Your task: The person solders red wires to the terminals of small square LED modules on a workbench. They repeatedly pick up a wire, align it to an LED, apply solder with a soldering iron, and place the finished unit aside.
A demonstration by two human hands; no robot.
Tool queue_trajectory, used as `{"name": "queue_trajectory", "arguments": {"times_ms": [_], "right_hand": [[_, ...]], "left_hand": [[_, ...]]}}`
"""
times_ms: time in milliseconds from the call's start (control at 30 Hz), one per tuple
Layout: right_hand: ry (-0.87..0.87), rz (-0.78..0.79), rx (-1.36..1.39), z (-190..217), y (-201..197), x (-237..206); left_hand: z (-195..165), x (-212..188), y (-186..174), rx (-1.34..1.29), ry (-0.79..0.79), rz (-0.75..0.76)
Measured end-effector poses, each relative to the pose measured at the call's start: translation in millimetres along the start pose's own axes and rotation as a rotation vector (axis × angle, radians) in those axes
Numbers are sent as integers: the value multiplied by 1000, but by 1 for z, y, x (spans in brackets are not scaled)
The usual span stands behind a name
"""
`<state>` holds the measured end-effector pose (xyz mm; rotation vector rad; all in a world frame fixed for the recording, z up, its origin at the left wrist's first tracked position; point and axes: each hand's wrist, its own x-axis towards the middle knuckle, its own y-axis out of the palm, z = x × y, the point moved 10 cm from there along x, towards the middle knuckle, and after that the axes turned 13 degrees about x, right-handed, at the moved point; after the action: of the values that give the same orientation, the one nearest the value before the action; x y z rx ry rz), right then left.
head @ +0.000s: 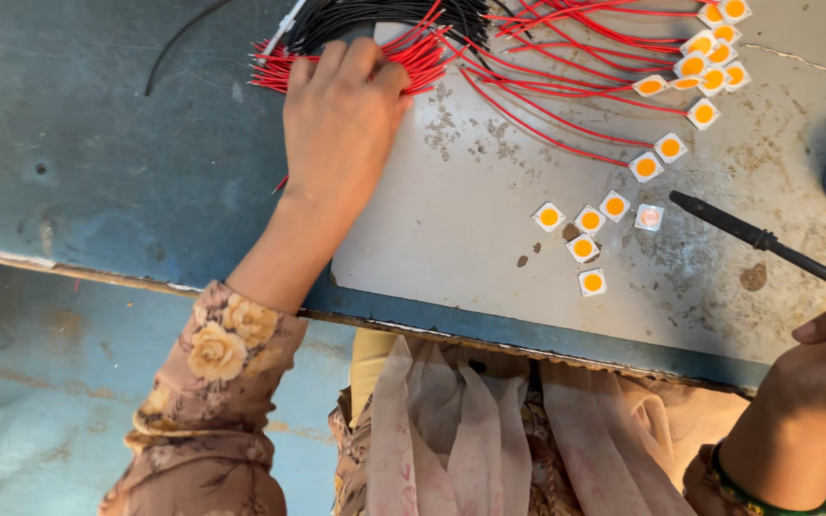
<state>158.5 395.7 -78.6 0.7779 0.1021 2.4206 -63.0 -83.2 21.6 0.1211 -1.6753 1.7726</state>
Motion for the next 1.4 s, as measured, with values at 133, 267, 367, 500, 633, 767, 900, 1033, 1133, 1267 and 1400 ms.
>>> {"name": "queue_trajectory", "arguments": {"times_ms": [133, 267, 367, 500, 633, 767, 900, 1033, 1133, 1267, 1400], "right_hand": [[-14, -13, -25, 10, -12, -2], [-21, -8, -39, 15, -14, -2], [-19, 20, -64, 22, 5, 0], [-44, 119, -159, 41, 54, 8], [-66, 304, -153, 59, 121, 13], [-176, 371, -101, 79, 168, 20], [-183, 340, -62, 85, 191, 23], [-172, 355, -75, 84, 203, 20], [-223, 396, -115, 85, 209, 18], [-266, 429, -160, 85, 212, 17], [-289, 446, -188, 84, 214, 17]], "left_hand": [[-7, 7, 20, 156, 96, 11], [-12, 9, 11, 188, 174, -23], [-12, 7, -13, 32, 135, -14], [-70, -19, -41, -360, 123, 9], [-93, -37, -34, -611, 29, 109], [-97, -35, -33, -574, 46, 86], [-101, -36, -34, -519, 65, 78], [-101, -38, -30, -507, 53, 76], [-101, -38, -30, -512, 56, 79], [-99, -38, -31, -545, 44, 87], [-97, -38, -30, -573, 26, 91]]}}
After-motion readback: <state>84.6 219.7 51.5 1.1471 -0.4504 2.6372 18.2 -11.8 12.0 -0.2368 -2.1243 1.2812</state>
